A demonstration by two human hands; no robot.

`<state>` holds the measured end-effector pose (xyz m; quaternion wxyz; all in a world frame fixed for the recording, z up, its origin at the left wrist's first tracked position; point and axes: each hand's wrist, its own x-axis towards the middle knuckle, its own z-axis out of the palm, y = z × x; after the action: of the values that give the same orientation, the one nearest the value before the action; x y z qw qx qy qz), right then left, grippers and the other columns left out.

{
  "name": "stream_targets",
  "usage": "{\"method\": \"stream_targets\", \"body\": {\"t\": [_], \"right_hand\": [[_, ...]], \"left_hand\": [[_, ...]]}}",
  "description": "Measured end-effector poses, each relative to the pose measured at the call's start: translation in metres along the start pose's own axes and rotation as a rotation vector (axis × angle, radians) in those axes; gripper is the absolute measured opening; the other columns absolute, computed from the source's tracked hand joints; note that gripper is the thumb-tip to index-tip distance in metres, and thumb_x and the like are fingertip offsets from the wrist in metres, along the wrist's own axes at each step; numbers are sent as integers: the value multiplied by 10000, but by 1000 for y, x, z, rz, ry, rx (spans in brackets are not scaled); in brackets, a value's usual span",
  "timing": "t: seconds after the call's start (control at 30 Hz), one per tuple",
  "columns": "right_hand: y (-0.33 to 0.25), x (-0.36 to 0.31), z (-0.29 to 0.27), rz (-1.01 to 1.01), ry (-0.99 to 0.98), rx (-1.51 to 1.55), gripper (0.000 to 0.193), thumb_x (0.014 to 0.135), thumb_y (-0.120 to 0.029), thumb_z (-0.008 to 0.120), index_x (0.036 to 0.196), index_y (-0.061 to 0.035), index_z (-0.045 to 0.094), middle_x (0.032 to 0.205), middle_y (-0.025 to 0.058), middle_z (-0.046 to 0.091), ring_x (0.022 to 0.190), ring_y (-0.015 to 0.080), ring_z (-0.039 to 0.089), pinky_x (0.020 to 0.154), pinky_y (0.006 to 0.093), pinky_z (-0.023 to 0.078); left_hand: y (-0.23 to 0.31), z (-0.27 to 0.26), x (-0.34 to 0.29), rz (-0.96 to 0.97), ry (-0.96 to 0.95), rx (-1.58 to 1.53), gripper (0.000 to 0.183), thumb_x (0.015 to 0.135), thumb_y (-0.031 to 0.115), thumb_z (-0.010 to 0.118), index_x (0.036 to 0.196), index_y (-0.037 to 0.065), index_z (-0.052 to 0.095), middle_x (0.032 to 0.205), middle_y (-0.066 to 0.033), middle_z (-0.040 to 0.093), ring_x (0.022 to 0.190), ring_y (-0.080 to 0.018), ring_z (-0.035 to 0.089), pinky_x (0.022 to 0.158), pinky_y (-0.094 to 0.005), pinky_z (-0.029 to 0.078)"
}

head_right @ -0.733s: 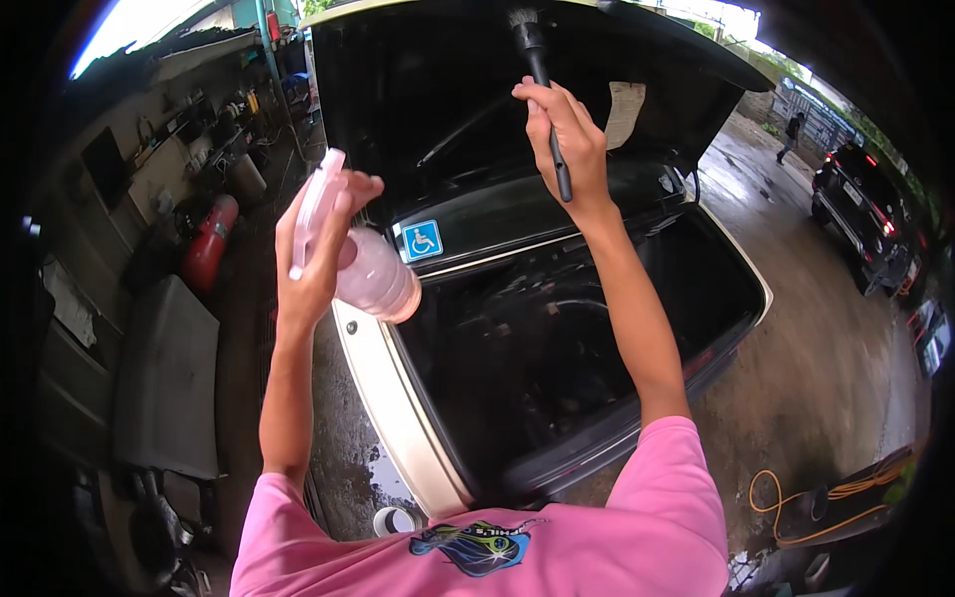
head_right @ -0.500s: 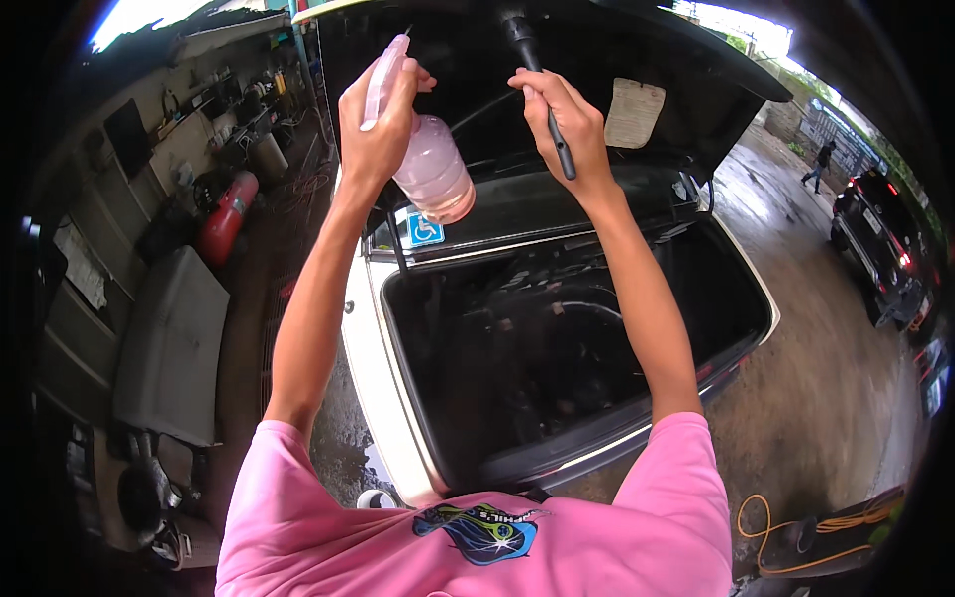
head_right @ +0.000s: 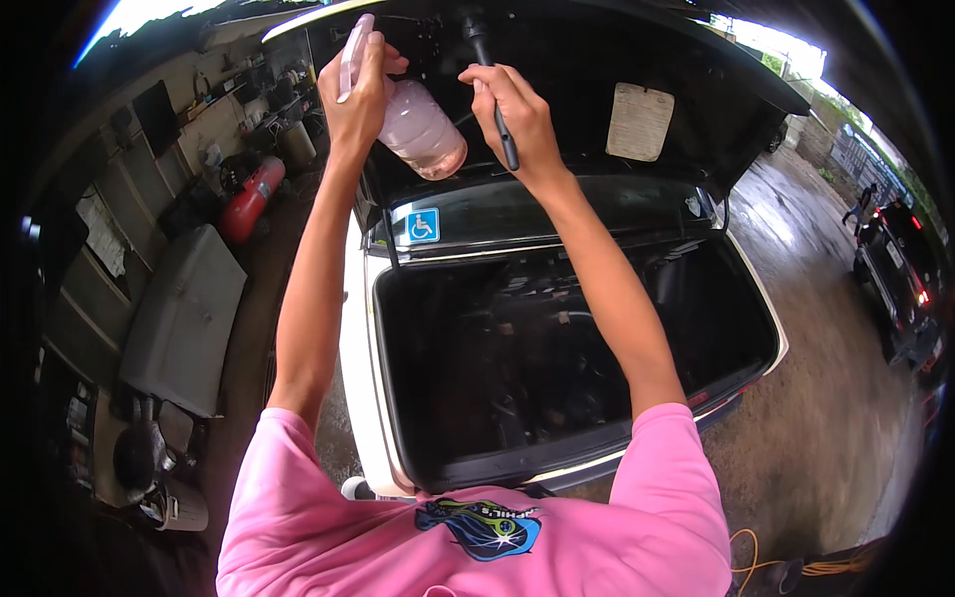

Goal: The person cleans the interior lid of a car trunk by spraying a pink liquid from a bottle and scrubbing the surface with a brush.

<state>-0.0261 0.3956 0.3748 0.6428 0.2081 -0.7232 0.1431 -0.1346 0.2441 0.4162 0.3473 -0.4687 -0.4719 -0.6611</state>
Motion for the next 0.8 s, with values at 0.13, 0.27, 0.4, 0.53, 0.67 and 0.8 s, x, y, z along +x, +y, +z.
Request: {"method": "stream_targets", "body": {"t": [0.13, 0.27, 0.4, 0.53, 0.67, 0.8], "right_hand": [[-18, 1, 53, 3, 203, 33, 147, 948, -9, 528, 1028, -7, 652, 968, 168, 683, 829, 310, 693, 733, 358, 558], [-43, 4, 94, -87, 135, 65, 147, 897, 18, 566, 1020, -4, 644, 972, 198, 662, 791, 390, 655, 776, 423, 531], [-45, 14, 120, -59, 283, 17, 119, 931, -20, 553, 1016, -7, 635, 849, 149, 699, 729, 311, 666, 701, 378, 534], [-33, -2, 99, 209, 625, 25, 171, 1012, -77, 478, 1039, 20, 616, 939, 131, 737, 728, 174, 693, 636, 271, 529], [-49, 14, 122, 171, 582, 37, 137, 994, -60, 497, 996, 15, 612, 900, 140, 723, 694, 200, 680, 638, 294, 530], [-63, 16, 140, 90, 402, 56, 112, 978, -38, 507, 971, 12, 606, 878, 135, 705, 731, 251, 694, 680, 331, 546]], "left_hand": [[27, -35, -15, -83, -83, 5, 391, 1020, 289, 506, 1016, -56, 689, 937, -149, 734, 884, -181, 692, 821, -314, 519], [41, -77, -29, -153, -239, -66, 433, 1030, 278, 465, 1072, -115, 642, 997, -173, 699, 974, -234, 679, 986, -388, 474], [40, -125, -48, -230, -192, -153, 457, 1022, 289, 495, 1212, -114, 595, 942, -130, 727, 905, -173, 676, 907, -308, 462], [42, -179, -58, -248, -257, -27, 431, 1013, 304, 498, 1071, -94, 650, 933, -149, 722, 926, -197, 686, 930, -326, 456], [47, -210, -62, -252, -311, -16, 409, 1006, 290, 503, 981, -85, 663, 940, -155, 720, 929, -214, 684, 938, -336, 460], [53, -226, -75, -283, -315, -39, 408, 997, 287, 504, 970, -88, 661, 955, -175, 716, 935, -235, 685, 938, -347, 467]]}}
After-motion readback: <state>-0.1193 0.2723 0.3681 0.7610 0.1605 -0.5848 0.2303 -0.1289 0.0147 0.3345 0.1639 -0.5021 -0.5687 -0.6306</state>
